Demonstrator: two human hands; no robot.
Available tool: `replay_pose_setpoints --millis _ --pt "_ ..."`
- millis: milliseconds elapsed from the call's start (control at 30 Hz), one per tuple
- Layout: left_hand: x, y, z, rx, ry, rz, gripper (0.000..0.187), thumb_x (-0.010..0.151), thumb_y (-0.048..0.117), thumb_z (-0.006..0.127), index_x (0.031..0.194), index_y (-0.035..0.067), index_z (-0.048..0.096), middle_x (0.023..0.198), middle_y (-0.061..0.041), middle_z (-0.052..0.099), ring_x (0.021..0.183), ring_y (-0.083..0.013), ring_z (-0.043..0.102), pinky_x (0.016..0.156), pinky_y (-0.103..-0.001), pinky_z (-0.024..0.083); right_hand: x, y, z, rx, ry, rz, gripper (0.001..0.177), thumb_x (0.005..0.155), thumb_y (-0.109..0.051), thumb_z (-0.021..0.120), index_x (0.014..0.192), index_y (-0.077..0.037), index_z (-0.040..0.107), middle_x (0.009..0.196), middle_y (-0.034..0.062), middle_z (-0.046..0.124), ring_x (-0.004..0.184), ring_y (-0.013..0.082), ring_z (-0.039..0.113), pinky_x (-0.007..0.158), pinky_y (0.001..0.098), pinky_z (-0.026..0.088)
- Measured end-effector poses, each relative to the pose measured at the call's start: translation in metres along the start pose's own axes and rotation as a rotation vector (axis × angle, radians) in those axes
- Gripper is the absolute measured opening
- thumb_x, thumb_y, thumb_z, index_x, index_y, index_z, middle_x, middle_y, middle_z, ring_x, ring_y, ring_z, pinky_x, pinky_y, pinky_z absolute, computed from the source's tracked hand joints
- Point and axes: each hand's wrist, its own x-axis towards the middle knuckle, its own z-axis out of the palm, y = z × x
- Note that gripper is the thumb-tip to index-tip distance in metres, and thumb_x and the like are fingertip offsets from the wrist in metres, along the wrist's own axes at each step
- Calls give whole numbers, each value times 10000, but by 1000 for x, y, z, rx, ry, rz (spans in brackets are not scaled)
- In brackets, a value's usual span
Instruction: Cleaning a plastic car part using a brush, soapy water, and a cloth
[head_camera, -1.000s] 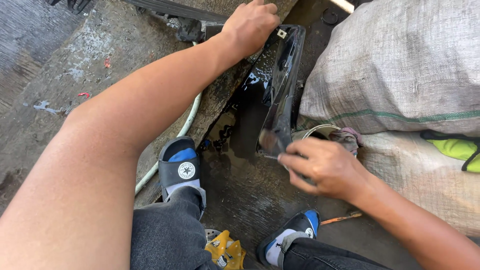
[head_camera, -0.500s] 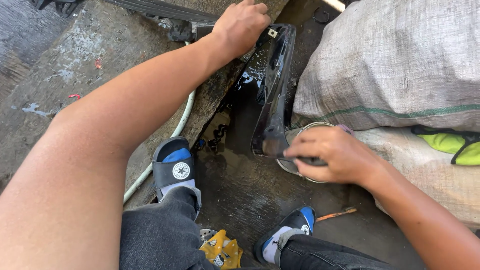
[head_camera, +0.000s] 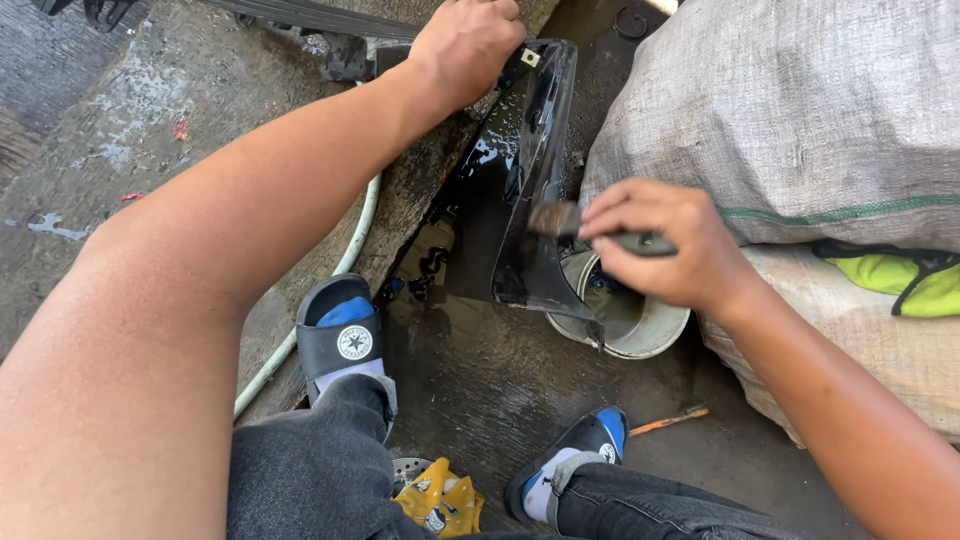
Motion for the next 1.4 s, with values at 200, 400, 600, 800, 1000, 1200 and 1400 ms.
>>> replay_pose_setpoints --millis 200,400,600,800,1000,1200,1400 --pt "0 -1 0 50 -9 7 159 870 -36 632 912 53 757 997 -85 695 871 -306 674 773 -449 569 -1 18 0 -35 277 1 166 815 31 719 976 21 757 1065 175 722 710 174 635 573 244 496" --pt "-2 -2 2 48 47 28 156 855 -30 642 898 67 757 963 -72 703 836 -294 689 772 -435 567 4 45 -9 185 -26 57 174 730 8 682 860 -48 783 920 110 763 430 63 463 382 198 314" --pt "1 0 -4 71 -117 -11 166 876 -59 632 927 55 740 1012 -76 677 920 -290 618 828 -425 577 28 71 -6 266 425 42 107 965 147 647 969 42 668 1090 157 648 892 200 666 849 246 587" --pt "-1 -1 -3 93 -112 -15 182 891 -59 629 944 63 752 1015 -71 696 918 -277 627 793 -427 596 15 79 2 422 315 41 134 893 175 574 904 66 651 939 201 677 771 225 718 653 204 576" --pt "-3 -4 2 57 70 42 139 844 -44 647 847 50 749 907 -70 716 654 -265 675 664 -397 587 4 59 0 298 262 -31 109 852 161 596 843 65 645 928 182 665 660 189 634 550 210 493" --pt "-4 -6 4 32 110 79 129 814 -43 661 844 48 746 904 -67 706 667 -263 662 675 -379 589 -19 21 2 120 -105 123 116 684 -46 688 765 -22 767 765 31 732 584 135 589 572 263 457" --pt "-2 -10 11 -66 -2 15 170 843 -110 610 880 -5 739 825 -151 746 567 -297 686 589 -392 619 -18 17 -2 83 -56 53 130 704 -29 698 810 -26 774 852 72 745 552 124 602 484 248 405"
